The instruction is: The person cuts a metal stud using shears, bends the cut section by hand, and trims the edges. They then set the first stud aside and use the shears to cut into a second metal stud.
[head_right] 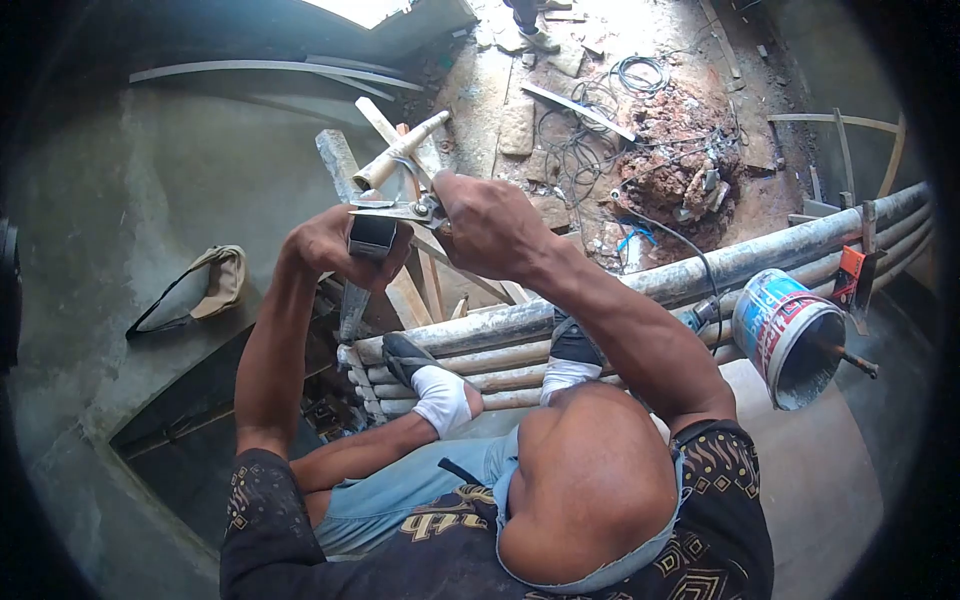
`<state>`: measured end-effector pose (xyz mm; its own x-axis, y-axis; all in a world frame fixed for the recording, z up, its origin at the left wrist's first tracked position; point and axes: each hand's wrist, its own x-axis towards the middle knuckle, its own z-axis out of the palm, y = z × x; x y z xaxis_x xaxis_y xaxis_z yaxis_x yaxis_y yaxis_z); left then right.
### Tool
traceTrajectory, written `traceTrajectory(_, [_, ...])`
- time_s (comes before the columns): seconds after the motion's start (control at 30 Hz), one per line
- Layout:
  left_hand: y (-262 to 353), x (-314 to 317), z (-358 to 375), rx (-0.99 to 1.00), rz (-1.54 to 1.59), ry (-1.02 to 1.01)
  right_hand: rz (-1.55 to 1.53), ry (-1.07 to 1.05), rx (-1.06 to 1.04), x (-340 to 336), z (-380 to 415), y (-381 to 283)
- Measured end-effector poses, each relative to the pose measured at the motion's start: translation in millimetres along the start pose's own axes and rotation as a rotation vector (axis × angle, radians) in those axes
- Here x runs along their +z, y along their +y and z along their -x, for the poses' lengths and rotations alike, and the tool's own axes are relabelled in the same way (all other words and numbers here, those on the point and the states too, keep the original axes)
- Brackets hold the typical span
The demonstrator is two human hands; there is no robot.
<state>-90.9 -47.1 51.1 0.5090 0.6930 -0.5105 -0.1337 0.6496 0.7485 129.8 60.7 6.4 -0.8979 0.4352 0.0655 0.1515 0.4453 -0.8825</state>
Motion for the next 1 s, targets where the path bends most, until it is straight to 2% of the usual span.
traceTrajectory(0.2, [-4.5,-6.3,-1.9,-0.026,-0.027,-0.041,0.008,0.032,0.003,2.6,-2.1,3.2])
traceTrajectory(0.27, [-7.4,-4.3,-5.7,0.008,0.032,-0.031,0.009,0.121,-0.12,5.1,-6.9,-1.1])
traceTrajectory(0.4, [-2.4,-9.6,-7.7,-0.013,0.048,-0.06,-0.036,-0.016,0.026,4.4,-8.6,-1.2])
traceTrajectory(0.6, [-6.4,-22.0,-11.3,-0.033,0.088,-0.075,-0.047,0.006,-0.021,13.8,-14.7,16.2])
traceTrajectory(0.7, [-12.7,-33.1,-17.7,0.015,0.039,-0.163,-0.042,0.014,-0.001,14.4,-18.8,22.1])
traceTrajectory(0.77, [-12.1,-31.8,-17.9,0.038,0.088,-0.206,-0.015,0.078,-0.104,14.8,-20.0,20.9])
traceTrajectory(0.9, [-7.8,-31.4,-19.5,0.058,0.092,-0.275,0.043,-0.016,-0.029,2.8,-27.7,13.6])
traceTrajectory(1.0, [-3.5,-31.3,-15.0,0.007,0.058,-0.209,0.026,-0.039,-0.048,6.1,-28.5,19.6])
